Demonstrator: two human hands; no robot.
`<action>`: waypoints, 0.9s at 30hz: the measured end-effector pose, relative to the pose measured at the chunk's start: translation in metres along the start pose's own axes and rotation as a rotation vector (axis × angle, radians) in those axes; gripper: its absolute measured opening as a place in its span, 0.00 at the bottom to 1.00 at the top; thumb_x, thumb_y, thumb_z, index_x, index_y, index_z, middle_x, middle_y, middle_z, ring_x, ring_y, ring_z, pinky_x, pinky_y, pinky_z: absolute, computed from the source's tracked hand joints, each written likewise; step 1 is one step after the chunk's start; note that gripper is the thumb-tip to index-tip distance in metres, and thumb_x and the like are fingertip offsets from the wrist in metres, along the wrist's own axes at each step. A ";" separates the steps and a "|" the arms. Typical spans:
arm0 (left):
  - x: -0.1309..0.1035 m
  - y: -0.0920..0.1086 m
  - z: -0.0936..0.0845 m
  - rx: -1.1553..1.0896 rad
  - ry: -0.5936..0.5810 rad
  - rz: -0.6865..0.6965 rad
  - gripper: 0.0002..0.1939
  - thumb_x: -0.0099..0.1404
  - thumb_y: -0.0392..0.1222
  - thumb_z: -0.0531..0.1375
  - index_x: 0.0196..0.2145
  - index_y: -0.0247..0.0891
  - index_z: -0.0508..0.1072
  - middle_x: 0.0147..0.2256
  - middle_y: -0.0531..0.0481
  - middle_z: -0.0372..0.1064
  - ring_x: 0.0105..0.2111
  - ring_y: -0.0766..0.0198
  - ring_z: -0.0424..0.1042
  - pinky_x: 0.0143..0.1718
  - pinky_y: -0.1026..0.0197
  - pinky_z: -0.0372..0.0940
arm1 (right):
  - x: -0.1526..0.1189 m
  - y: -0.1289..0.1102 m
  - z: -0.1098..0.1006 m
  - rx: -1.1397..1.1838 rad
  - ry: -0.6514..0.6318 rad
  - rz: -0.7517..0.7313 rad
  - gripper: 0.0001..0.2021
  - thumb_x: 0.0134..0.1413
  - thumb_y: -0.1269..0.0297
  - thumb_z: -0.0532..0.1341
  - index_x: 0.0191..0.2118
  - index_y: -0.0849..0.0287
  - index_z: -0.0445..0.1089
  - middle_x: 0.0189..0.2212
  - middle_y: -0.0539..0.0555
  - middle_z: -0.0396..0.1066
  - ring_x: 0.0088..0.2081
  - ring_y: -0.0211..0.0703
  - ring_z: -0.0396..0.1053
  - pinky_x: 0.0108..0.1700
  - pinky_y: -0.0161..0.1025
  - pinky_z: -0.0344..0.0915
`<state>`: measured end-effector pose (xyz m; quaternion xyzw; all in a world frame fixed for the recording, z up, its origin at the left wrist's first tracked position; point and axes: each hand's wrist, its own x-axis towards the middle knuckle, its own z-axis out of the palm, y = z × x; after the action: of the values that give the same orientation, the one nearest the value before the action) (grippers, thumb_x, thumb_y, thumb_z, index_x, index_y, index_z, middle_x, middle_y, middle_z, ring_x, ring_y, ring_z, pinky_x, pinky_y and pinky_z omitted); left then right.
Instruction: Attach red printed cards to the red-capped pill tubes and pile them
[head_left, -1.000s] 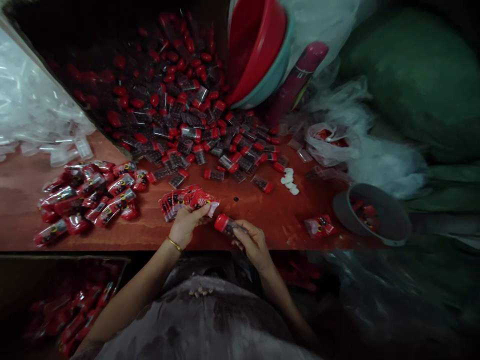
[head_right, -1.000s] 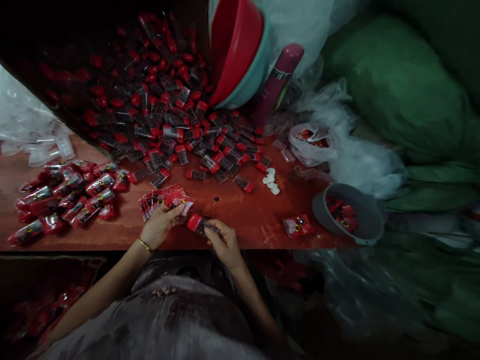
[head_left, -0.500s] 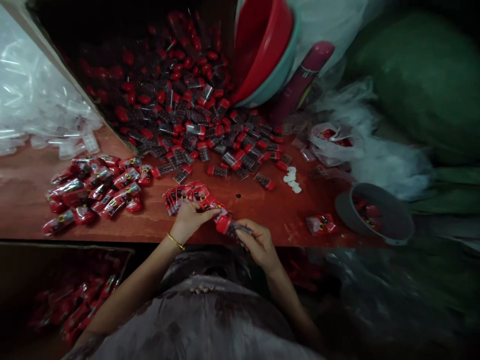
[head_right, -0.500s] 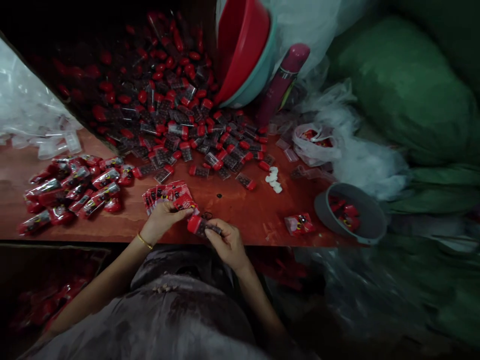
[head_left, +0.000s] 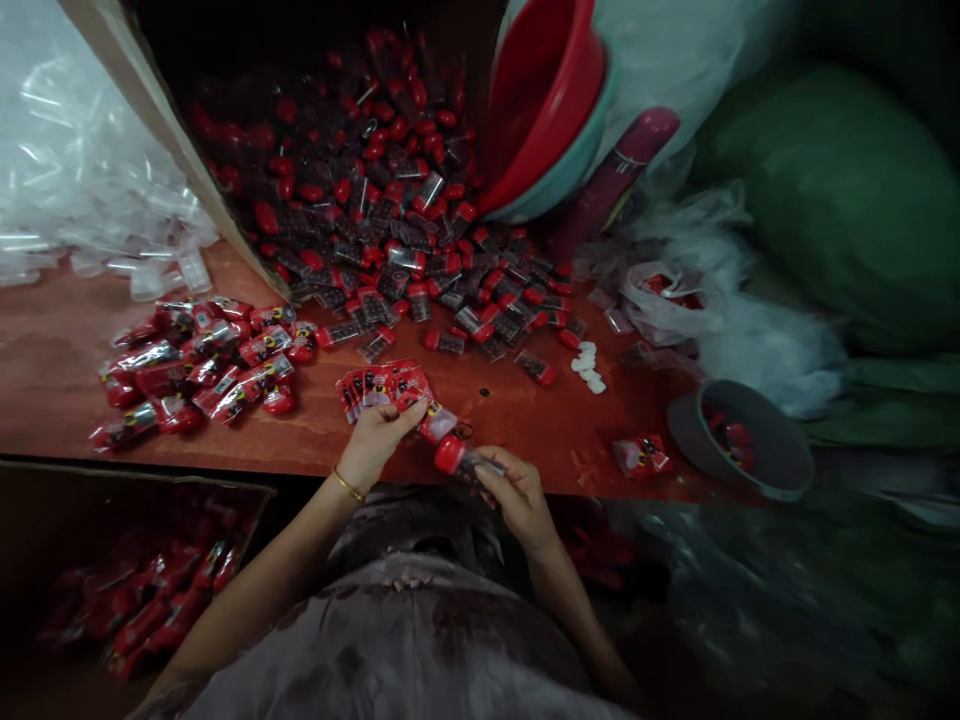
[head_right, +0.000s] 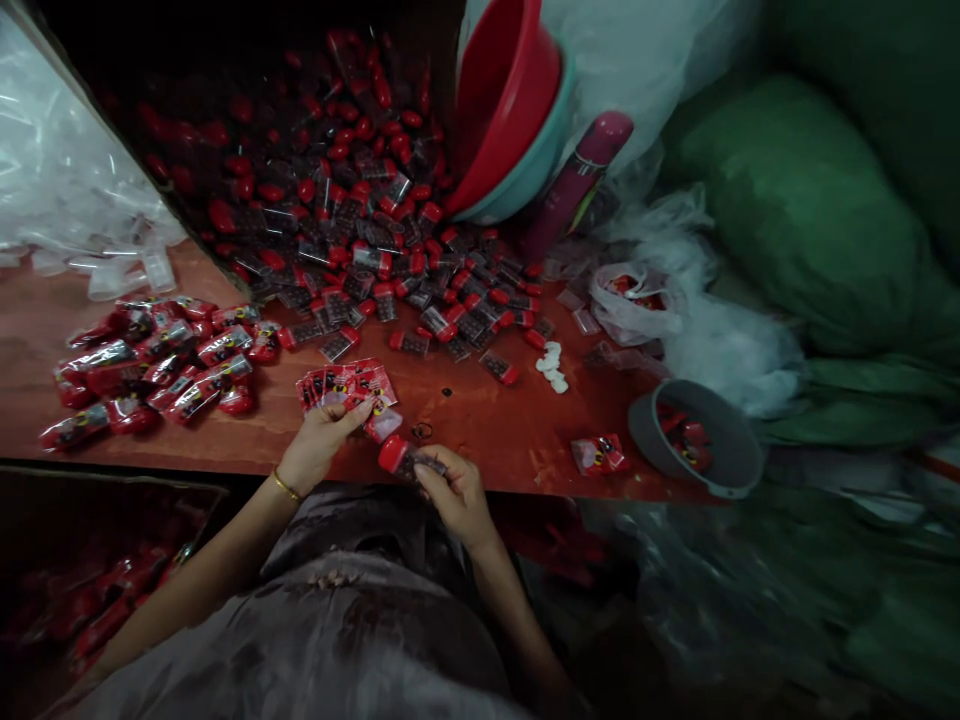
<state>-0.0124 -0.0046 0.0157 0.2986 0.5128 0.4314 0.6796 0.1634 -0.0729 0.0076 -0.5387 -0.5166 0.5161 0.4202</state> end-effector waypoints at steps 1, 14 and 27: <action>0.001 0.001 -0.002 0.011 -0.016 0.000 0.22 0.37 0.56 0.70 0.19 0.33 0.75 0.18 0.52 0.69 0.19 0.71 0.63 0.23 0.66 0.60 | 0.000 -0.001 0.000 -0.002 -0.006 -0.001 0.14 0.51 0.53 0.57 0.30 0.60 0.70 0.17 0.47 0.61 0.18 0.32 0.53 0.19 0.30 0.50; 0.010 0.003 -0.015 0.282 -0.212 0.139 0.16 0.50 0.53 0.65 0.23 0.35 0.78 0.21 0.53 0.71 0.22 0.68 0.64 0.28 0.65 0.59 | 0.012 -0.002 0.000 0.081 -0.011 0.141 0.14 0.48 0.52 0.58 0.30 0.59 0.70 0.15 0.45 0.61 0.15 0.31 0.54 0.17 0.29 0.51; -0.001 -0.013 0.023 -0.040 -0.140 0.078 0.15 0.42 0.47 0.71 0.25 0.35 0.76 0.26 0.52 0.74 0.27 0.67 0.68 0.33 0.64 0.64 | 0.013 0.008 0.009 -0.022 0.141 -0.044 0.12 0.58 0.54 0.53 0.34 0.58 0.66 0.19 0.45 0.59 0.18 0.30 0.54 0.20 0.29 0.54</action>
<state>0.0128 -0.0106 0.0123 0.3338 0.4434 0.4457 0.7023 0.1551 -0.0616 -0.0029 -0.5669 -0.5031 0.4617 0.4608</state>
